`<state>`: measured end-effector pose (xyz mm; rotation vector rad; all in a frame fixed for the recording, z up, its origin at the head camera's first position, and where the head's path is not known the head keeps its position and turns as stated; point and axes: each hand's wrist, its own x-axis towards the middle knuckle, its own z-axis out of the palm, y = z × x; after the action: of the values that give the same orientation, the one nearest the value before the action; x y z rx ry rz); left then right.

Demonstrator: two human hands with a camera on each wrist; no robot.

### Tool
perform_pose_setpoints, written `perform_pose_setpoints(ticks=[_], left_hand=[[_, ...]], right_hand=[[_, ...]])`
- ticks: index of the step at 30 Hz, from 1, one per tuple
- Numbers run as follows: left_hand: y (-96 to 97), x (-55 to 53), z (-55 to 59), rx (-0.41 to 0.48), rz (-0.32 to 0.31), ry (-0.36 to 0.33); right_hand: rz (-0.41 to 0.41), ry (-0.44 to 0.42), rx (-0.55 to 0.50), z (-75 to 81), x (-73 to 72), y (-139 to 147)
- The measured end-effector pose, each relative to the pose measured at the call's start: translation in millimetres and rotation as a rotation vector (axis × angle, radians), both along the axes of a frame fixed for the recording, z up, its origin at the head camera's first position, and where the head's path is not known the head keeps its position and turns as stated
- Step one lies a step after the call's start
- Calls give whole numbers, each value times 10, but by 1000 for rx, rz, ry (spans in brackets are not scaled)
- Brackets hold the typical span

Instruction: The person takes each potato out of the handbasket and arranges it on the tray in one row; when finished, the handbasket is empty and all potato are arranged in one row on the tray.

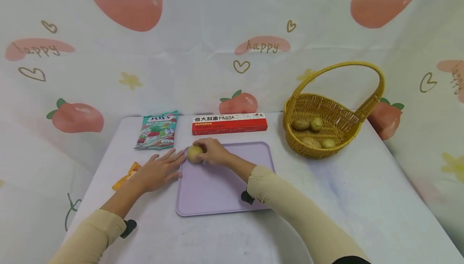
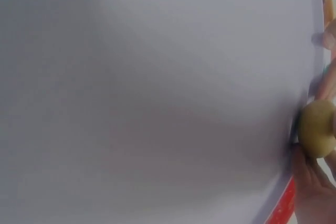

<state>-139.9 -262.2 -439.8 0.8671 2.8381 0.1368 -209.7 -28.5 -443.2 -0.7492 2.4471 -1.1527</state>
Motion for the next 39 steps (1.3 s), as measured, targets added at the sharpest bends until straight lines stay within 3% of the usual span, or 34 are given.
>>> perform_pose_setpoints(ticks=[8,13,21,24,31,36,39], left_hand=[[-8,-3,4,9,14,-1],[0,4,-15,3,16,-8],[5,9,10,5,2,1],[9,19,31,2,4,0],[22,25,31,7,16,-21],[19,18,33,7,26,-42],[24,13,37,6,21,-41]], right_hand=[[66,17,28,30,-34,58],[143,-28,4,153,-44,334],[203,-58,16,548,-100,1243],[209,-110,0,681,-116,1679],[214,-276,83,960,-169,2677],[214,-408,40,1083,-273,3222],[197,-413,53,1121,-326,3462]])
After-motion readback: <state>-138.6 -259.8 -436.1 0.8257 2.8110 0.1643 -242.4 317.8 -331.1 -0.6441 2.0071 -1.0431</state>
